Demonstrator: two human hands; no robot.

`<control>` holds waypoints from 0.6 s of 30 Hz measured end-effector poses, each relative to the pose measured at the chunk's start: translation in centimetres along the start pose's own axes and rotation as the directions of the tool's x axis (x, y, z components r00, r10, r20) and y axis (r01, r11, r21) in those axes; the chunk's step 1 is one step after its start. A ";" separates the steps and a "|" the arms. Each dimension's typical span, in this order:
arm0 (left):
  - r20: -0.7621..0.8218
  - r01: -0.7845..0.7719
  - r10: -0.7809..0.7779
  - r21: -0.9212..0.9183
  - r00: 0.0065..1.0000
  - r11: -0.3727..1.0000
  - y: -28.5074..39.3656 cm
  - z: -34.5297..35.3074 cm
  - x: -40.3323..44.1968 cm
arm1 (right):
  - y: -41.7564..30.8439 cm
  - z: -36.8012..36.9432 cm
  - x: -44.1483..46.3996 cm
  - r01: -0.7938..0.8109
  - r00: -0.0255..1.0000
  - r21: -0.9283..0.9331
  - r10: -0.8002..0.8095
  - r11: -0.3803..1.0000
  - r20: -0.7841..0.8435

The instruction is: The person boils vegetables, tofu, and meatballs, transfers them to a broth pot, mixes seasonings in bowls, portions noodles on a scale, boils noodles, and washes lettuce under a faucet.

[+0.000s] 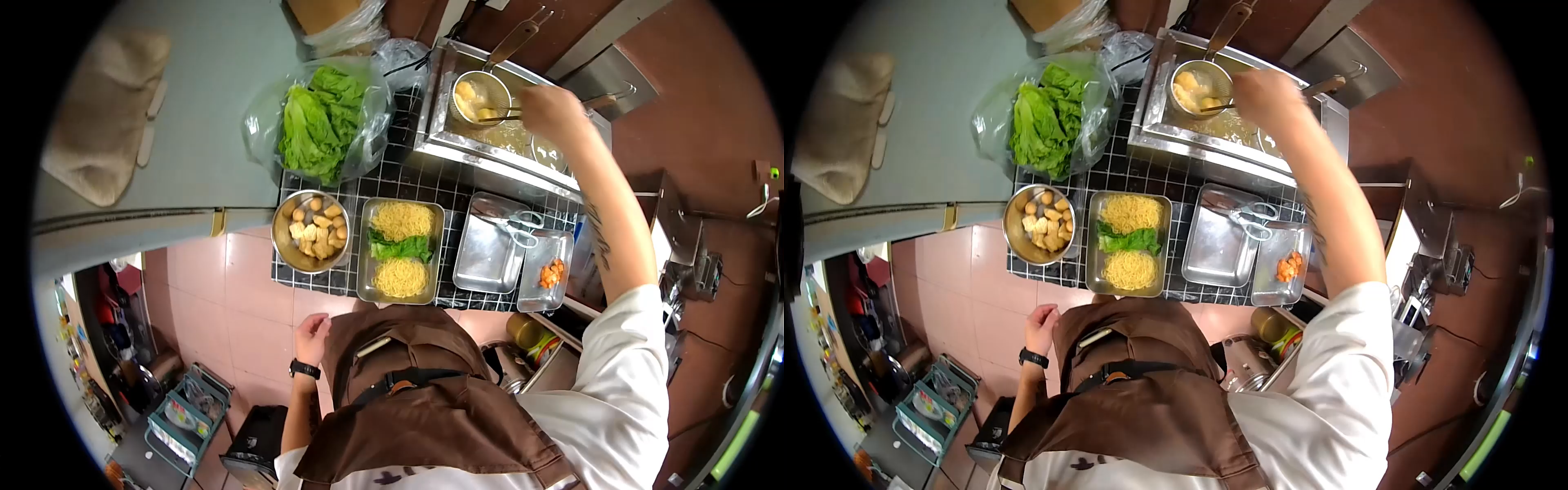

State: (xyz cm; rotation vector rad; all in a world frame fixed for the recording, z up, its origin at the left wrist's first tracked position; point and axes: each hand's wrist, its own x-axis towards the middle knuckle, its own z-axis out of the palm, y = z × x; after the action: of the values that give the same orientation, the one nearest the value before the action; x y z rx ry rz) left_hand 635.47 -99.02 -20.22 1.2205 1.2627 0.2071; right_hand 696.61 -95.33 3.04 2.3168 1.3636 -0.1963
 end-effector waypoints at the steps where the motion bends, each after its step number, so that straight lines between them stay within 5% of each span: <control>1: -0.012 -0.006 0.006 -0.010 1.000 1.000 0.0 0.0 -0.2 | -0.3 1.0 1.5 0.085 0.996 -0.063 -0.085 0.994 0.000; 9: -0.029 0.077 -0.076 0.016 0.997 0.997 -2.1 0.3 -1.2 | 2.4 -4.4 -1.1 0.010 0.970 -0.097 -0.033 0.995 -0.242; 15: 0.003 0.071 -0.071 0.030 0.997 0.997 -0.9 1.5 0.4 | 1.7 -5.5 -1.4 0.074 0.997 -0.176 -0.076 0.982 0.000; 18: -0.036 0.029 -0.028 0.023 0.999 0.999 -0.3 1.3 1.9 | 1.7 -3.6 -1.1 0.157 0.978 -0.250 -0.185 0.955 -0.092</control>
State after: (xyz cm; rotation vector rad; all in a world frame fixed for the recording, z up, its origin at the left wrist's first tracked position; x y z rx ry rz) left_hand 637.08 -98.56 -21.80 1.2226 1.3161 0.1945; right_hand 697.11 -95.30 7.14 2.0366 1.5535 0.0499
